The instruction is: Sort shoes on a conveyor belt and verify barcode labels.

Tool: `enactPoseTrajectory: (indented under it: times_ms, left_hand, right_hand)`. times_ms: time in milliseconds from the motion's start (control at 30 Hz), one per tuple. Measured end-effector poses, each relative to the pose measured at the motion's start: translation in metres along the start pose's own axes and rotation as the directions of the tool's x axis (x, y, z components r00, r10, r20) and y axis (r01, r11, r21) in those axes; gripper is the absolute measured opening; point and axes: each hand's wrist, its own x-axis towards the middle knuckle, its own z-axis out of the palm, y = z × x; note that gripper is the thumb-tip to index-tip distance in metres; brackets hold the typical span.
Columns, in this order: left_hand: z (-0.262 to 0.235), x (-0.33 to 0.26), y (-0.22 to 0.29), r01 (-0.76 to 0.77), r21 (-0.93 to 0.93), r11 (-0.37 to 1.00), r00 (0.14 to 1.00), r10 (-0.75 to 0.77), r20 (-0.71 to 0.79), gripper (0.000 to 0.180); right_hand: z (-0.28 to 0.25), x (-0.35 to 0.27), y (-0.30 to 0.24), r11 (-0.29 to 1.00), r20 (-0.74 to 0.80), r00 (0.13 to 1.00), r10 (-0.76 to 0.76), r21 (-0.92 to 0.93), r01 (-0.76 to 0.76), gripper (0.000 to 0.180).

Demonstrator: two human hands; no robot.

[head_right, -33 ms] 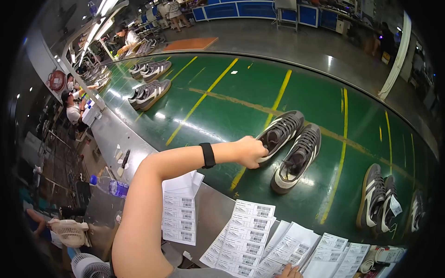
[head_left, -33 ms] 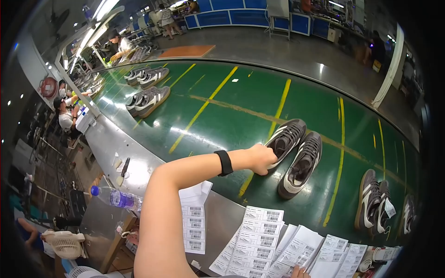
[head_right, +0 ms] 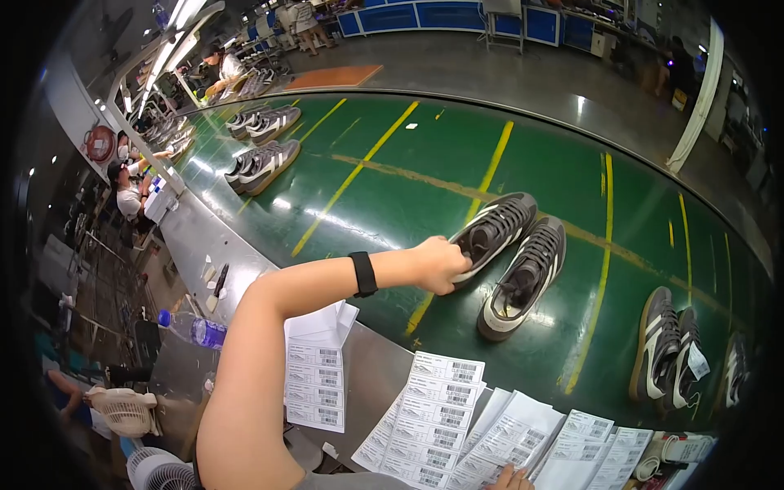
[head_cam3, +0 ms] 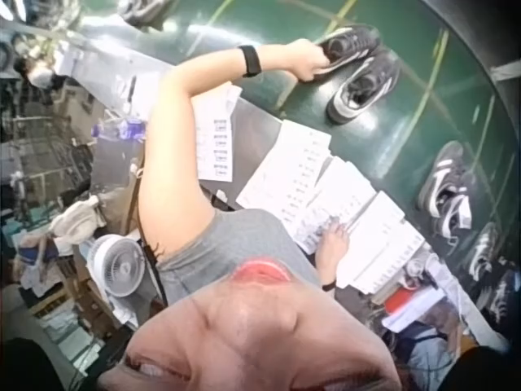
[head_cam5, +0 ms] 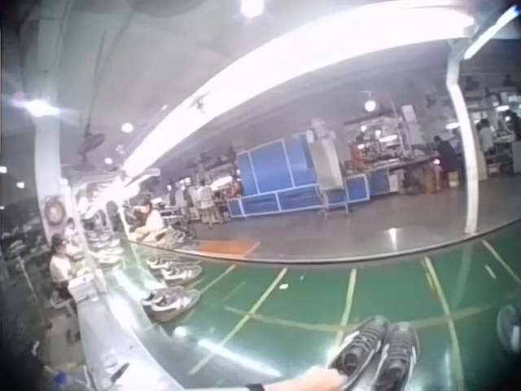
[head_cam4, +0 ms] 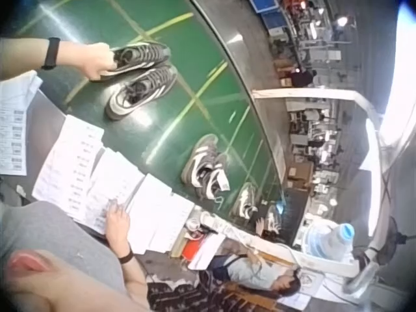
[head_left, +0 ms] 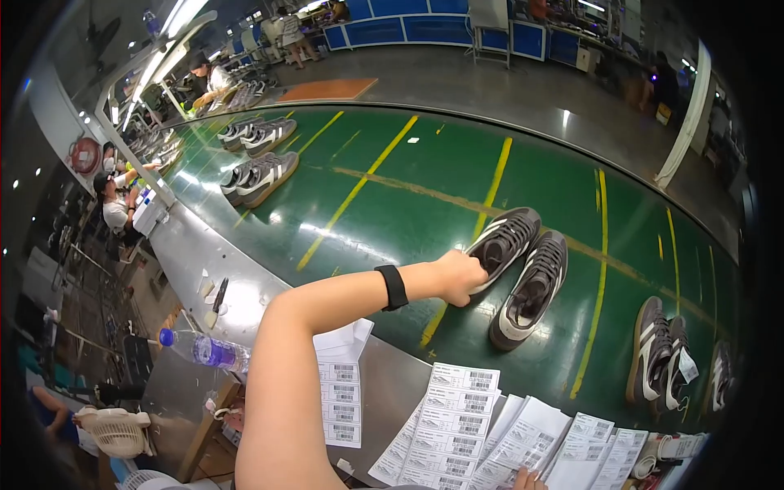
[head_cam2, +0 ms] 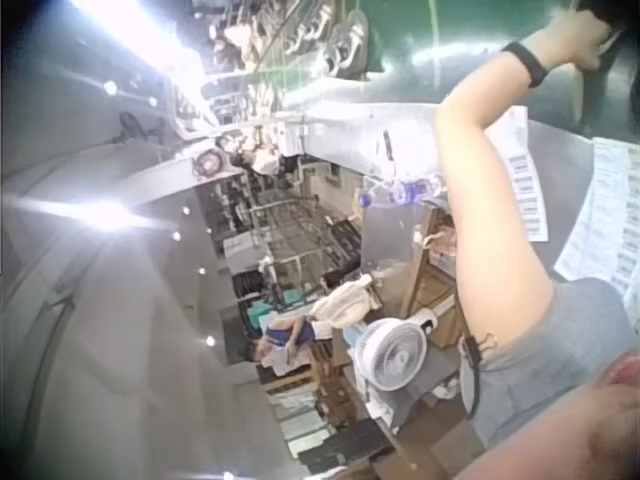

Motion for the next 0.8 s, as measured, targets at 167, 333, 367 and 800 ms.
enactPoseTrajectory:
  times_ms: [167, 333, 367, 800]
  left_hand:
    - [-0.015, 0.005, 0.027, -0.078, 0.009, 0.997, 0.930, 0.076, -0.359, 0.051]
    - [-0.025, -0.002, 0.045, -0.381, -0.188, 0.905, 0.893, 0.308, -0.328, 0.071]
    - [-0.018, 0.007, 0.048, -0.386, -0.165, 0.907, 0.901, 0.334, -0.276, 0.075]
    - [0.028, 0.048, 0.067, -0.460, -0.203, 0.864, 0.829, 0.337, -0.446, 0.050]
  right_hand:
    - [-0.011, 0.003, -0.002, 0.999, 0.053, 0.998, 0.017, -0.051, -0.014, 0.053]
    - [-0.004, 0.013, -0.003, 0.980, -0.203, 0.977, -0.071, -0.197, 0.031, 0.047]
    - [-0.004, 0.011, 0.000, 0.988, -0.201, 0.974, -0.103, -0.135, 0.077, 0.052]
    - [-0.009, 0.008, 0.000, 0.979, -0.176, 0.970, -0.170, -0.139, 0.147, 0.040]
